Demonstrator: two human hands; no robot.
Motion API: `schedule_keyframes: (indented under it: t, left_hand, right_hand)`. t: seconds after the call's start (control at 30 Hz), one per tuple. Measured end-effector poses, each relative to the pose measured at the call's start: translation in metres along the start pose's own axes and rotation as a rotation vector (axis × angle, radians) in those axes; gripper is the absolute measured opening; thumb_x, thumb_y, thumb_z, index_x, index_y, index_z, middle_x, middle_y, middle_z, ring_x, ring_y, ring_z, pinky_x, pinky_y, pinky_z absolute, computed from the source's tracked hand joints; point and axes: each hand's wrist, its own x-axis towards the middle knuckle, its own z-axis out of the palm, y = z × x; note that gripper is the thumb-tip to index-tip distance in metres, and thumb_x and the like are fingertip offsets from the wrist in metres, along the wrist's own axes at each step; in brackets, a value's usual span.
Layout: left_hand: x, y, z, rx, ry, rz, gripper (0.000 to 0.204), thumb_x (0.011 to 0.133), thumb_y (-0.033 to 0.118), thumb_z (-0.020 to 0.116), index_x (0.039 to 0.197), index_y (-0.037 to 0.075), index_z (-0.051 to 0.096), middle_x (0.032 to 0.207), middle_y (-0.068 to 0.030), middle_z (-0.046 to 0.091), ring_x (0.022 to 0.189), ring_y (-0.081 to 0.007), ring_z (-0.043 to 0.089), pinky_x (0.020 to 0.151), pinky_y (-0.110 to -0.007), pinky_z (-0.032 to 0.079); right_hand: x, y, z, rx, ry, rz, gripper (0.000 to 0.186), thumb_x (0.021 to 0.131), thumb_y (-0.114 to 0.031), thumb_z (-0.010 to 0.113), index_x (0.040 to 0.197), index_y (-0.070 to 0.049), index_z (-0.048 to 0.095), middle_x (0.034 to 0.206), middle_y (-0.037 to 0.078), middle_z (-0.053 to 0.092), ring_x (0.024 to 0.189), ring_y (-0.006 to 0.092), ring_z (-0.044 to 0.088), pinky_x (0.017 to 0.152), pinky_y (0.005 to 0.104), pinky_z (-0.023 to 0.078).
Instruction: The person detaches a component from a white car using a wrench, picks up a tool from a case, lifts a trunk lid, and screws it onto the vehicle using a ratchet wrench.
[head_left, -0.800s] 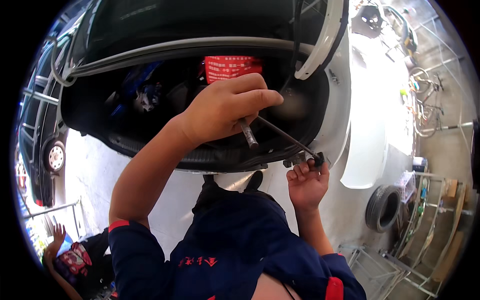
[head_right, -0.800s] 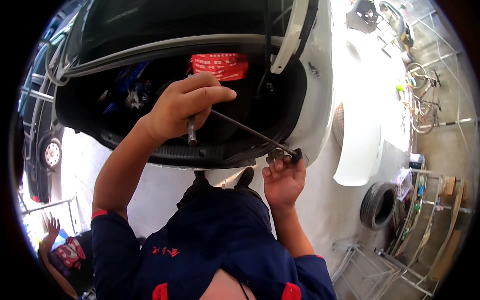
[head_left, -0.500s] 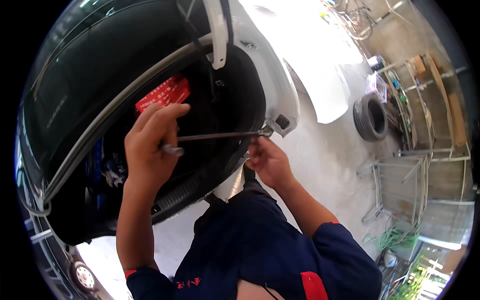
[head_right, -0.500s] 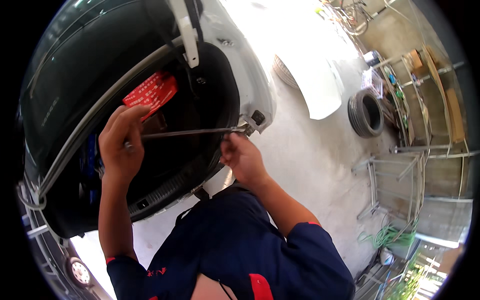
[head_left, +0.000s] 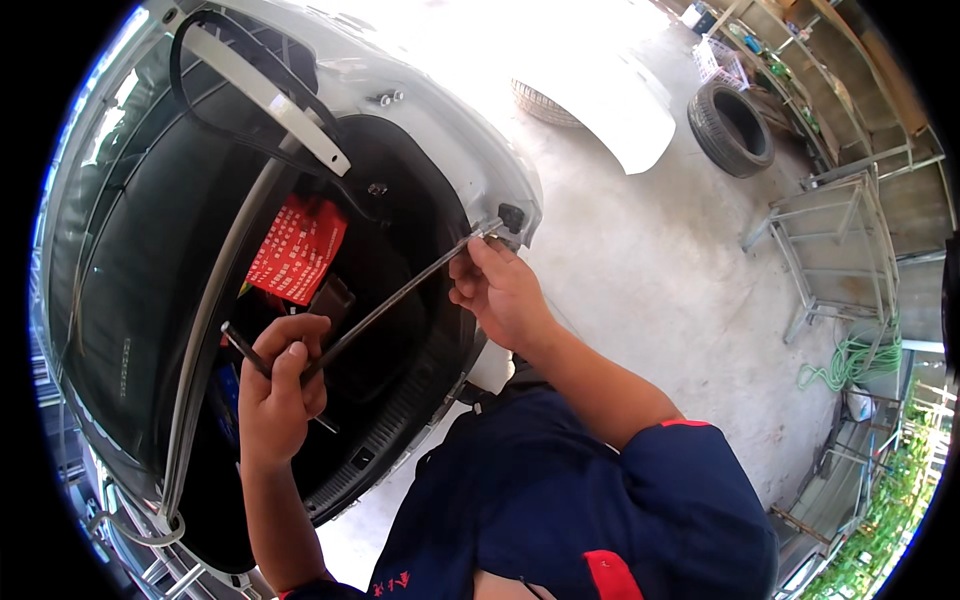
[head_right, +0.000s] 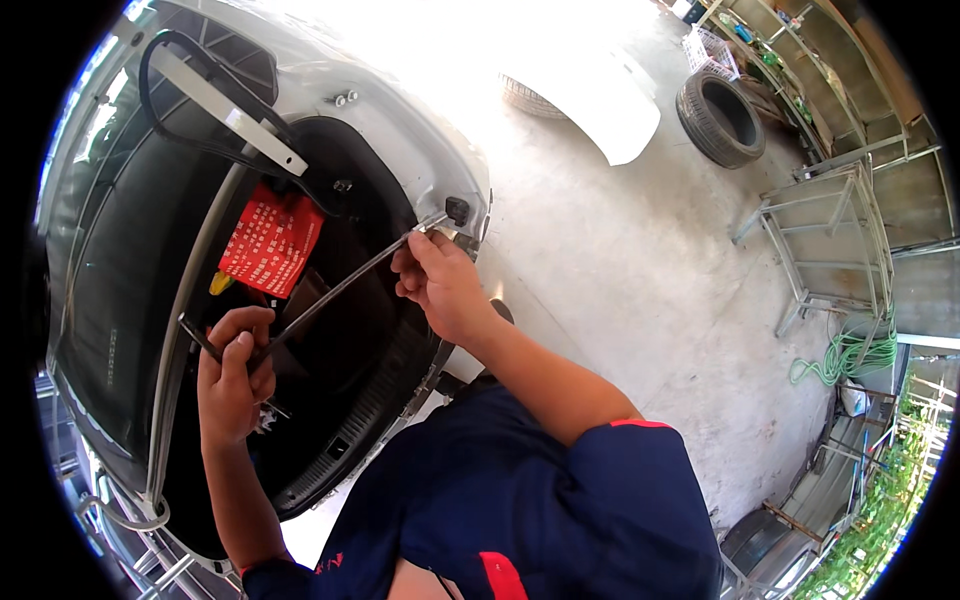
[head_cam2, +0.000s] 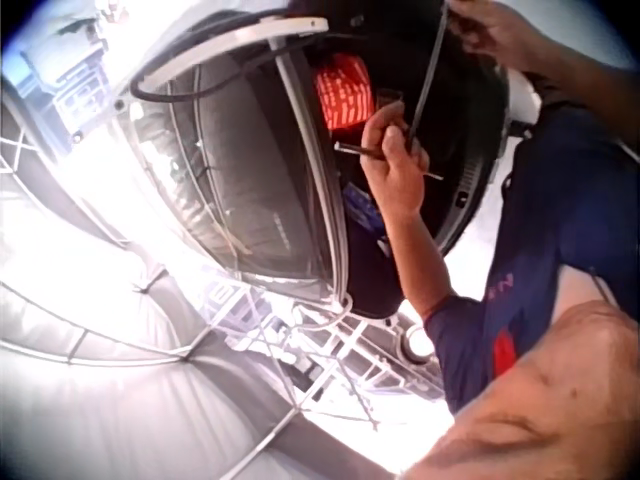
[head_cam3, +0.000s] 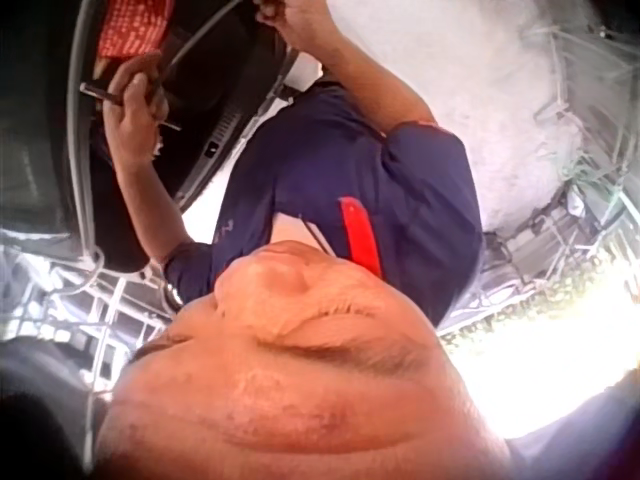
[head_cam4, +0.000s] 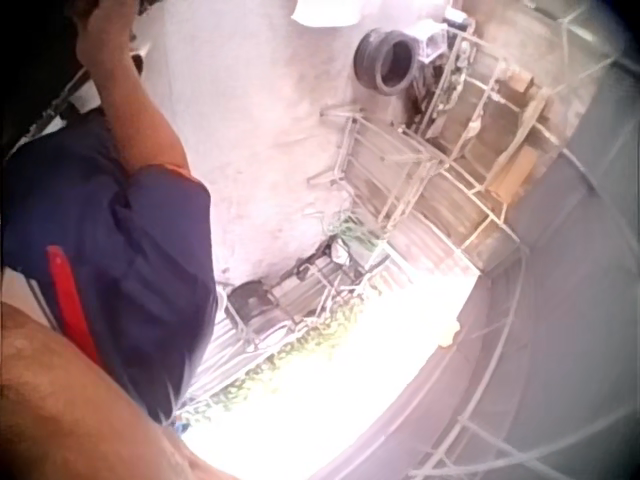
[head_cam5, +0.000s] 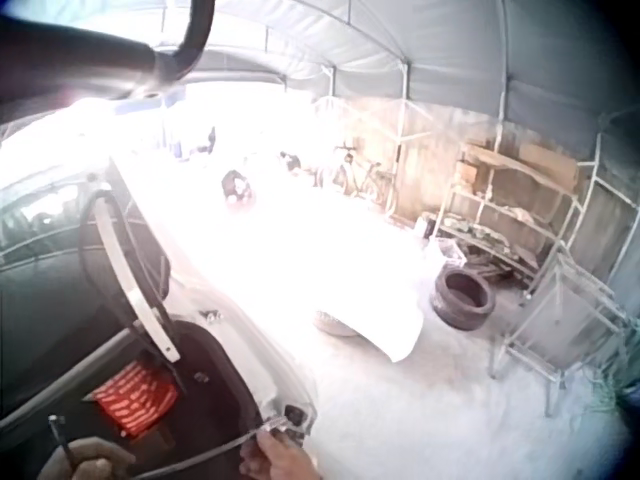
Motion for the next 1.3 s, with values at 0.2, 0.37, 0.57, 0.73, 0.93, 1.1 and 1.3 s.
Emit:
schedule_keyframes:
  t: [0.2, 0.37, 0.57, 0.73, 0.93, 1.1, 1.3]
  left_hand:
    - [0.02, 0.017, 0.01, -0.068, 0.03, -0.112, 0.031, 0.104, 0.009, 0.04, 0.122, -0.004, 0.062, 0.092, -0.0019, 0.051, 0.053, 0.0002, 0.04, 0.042, -0.018, 0.031]
    - [0.032, 0.026, 0.011, -0.112, 0.051, -0.149, 0.031, 0.106, 0.016, 0.039, 0.119, -0.002, 0.061, 0.092, -0.0019, 0.049, 0.053, 0.0001, 0.037, 0.039, -0.016, 0.029]
    - [0.045, 0.039, 0.022, -0.241, 0.093, -0.248, 0.034, 0.107, 0.024, 0.04, 0.119, 0.0, 0.06, 0.092, -0.0024, 0.048, 0.052, -0.0003, 0.034, 0.037, -0.015, 0.027]
    - [0.051, 0.048, 0.024, -0.256, 0.03, -0.237, 0.036, 0.106, 0.026, 0.042, 0.118, -0.001, 0.061, 0.093, -0.0033, 0.05, 0.054, -0.0012, 0.037, 0.037, -0.017, 0.029]
    - [0.058, 0.045, 0.016, 0.082, -0.009, -0.077, 0.025, 0.09, 0.004, 0.05, 0.11, -0.001, 0.063, 0.092, -0.0029, 0.051, 0.061, -0.0022, 0.041, 0.049, -0.018, 0.032]
    - [0.069, 0.048, 0.016, 0.352, -0.171, 0.084, 0.025, 0.073, -0.002, 0.053, 0.096, -0.003, 0.065, 0.094, -0.0039, 0.053, 0.069, -0.0056, 0.045, 0.06, -0.021, 0.033]
    - [0.071, 0.06, 0.008, 0.462, -0.255, 0.006, 0.049, 0.076, -0.003, 0.059, 0.123, -0.002, 0.07, 0.091, -0.0045, 0.06, 0.069, -0.0072, 0.055, 0.062, -0.022, 0.045]
  right_hand:
    - [0.009, -0.014, -0.008, -0.002, 0.013, 0.098, 0.023, 0.109, -0.029, 0.05, 0.102, -0.009, 0.057, 0.087, 0.001, 0.06, 0.07, 0.0099, 0.05, 0.074, 0.0321, 0.049]
    - [0.011, -0.018, -0.011, 0.023, 0.001, 0.103, 0.025, 0.109, -0.03, 0.051, 0.1, -0.008, 0.057, 0.086, 0.001, 0.059, 0.069, 0.0097, 0.049, 0.072, 0.0318, 0.048]
    - [0.016, -0.018, -0.014, 0.052, 0.018, 0.095, 0.026, 0.108, -0.032, 0.053, 0.099, -0.008, 0.058, 0.085, 0.001, 0.059, 0.068, 0.0094, 0.049, 0.07, 0.0313, 0.047]
    - [0.014, -0.026, -0.018, 0.107, 0.023, 0.154, 0.025, 0.107, -0.033, 0.055, 0.102, -0.009, 0.058, 0.086, 0.001, 0.059, 0.068, 0.0094, 0.049, 0.071, 0.0316, 0.046]
    - [0.001, -0.053, -0.033, 0.219, 0.048, 0.26, 0.036, 0.109, -0.043, 0.048, 0.109, -0.008, 0.06, 0.083, 0.0, 0.06, 0.066, 0.0108, 0.049, 0.072, 0.0326, 0.045]
    - [0.013, -0.045, -0.045, 0.352, -0.043, 0.284, 0.044, 0.108, -0.053, 0.045, 0.102, -0.012, 0.059, 0.076, 0.002, 0.058, 0.063, 0.0119, 0.047, 0.068, 0.033, 0.042]
    - [0.015, -0.046, -0.035, 0.383, 0.029, 0.307, 0.044, 0.108, -0.054, 0.045, 0.095, -0.014, 0.057, 0.071, 0.002, 0.052, 0.062, 0.0133, 0.043, 0.067, 0.0333, 0.041]
